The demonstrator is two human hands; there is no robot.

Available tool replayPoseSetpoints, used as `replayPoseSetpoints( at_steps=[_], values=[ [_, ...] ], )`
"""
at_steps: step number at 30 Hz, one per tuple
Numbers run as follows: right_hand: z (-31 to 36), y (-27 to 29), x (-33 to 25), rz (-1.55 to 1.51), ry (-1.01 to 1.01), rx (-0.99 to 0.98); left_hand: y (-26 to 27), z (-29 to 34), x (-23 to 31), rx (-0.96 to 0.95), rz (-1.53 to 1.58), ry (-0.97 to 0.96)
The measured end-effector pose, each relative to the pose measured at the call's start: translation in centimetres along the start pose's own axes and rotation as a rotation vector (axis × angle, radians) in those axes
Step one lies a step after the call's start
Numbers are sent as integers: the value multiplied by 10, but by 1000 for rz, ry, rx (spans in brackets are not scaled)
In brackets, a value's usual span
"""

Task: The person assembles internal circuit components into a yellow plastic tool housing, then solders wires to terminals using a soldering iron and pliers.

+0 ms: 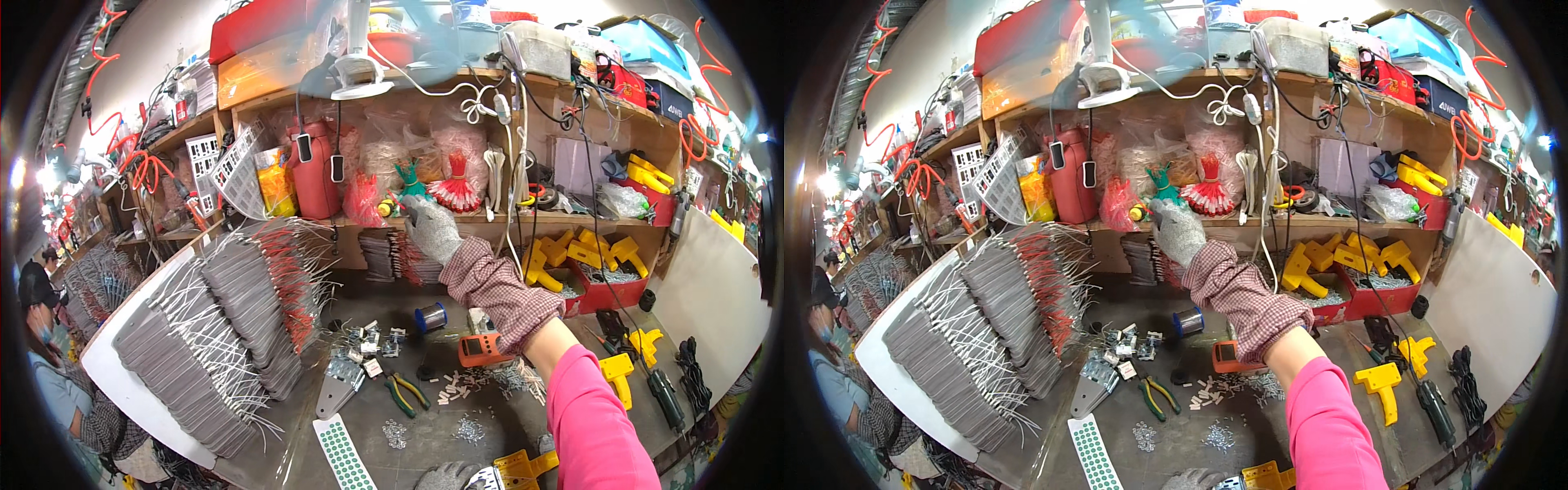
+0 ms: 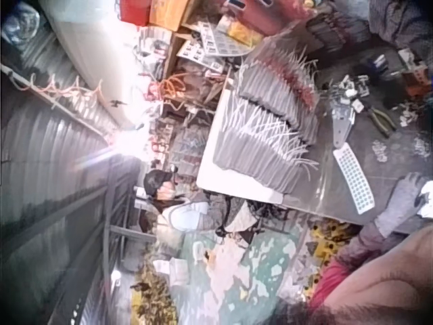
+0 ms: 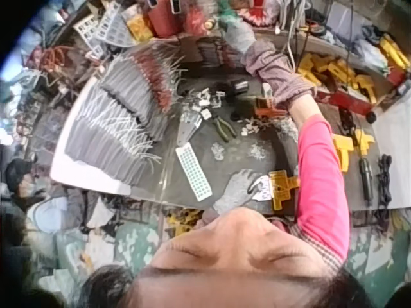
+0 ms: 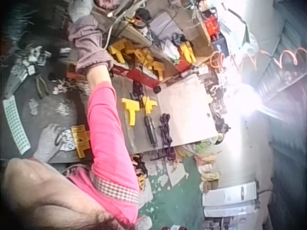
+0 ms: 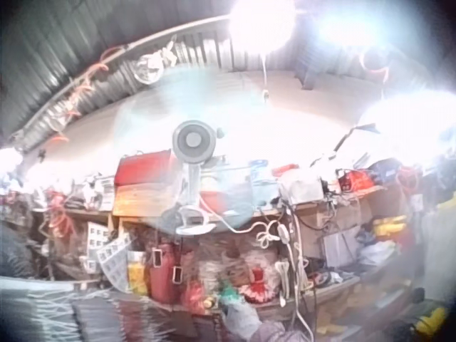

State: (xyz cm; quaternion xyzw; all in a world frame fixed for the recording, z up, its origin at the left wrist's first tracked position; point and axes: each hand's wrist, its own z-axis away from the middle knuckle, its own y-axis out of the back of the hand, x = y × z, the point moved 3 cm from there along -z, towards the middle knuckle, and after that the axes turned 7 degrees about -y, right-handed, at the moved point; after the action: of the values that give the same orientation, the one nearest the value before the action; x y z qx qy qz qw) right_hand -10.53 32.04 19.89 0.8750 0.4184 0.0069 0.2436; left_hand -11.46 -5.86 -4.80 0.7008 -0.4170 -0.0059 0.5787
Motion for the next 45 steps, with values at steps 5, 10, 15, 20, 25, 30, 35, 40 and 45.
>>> replayPoseSetpoints(
  at_steps=[5,10,15,20,25,30,35,40,45],
  values=[
    [-5,-13,1,292,88,-94,-3,-1,0,14,10,1],
    [-11,-22,16,393,190,-193,-2,0,1,30,-35,-19],
    [-15,-24,13,408,354,-217,3,-2,2,44,-27,-25],
    [-6,-28,22,417,388,-250,-2,-5,1,30,-19,-28],
    [-17,-7,19,4,145,-180,-1,-2,1,4,-25,-2],
    [-6,1,13,24,69,-101,-5,0,1,20,-32,-12],
    [0,-22,40,-121,-130,-248,0,-8,0,25,-25,-18],
    [6,-4,3,345,-74,-681,-3,-4,-1,84,-30,5],
    [30,15,1,302,294,-468,-3,-1,6,55,6,29]
  ],
)
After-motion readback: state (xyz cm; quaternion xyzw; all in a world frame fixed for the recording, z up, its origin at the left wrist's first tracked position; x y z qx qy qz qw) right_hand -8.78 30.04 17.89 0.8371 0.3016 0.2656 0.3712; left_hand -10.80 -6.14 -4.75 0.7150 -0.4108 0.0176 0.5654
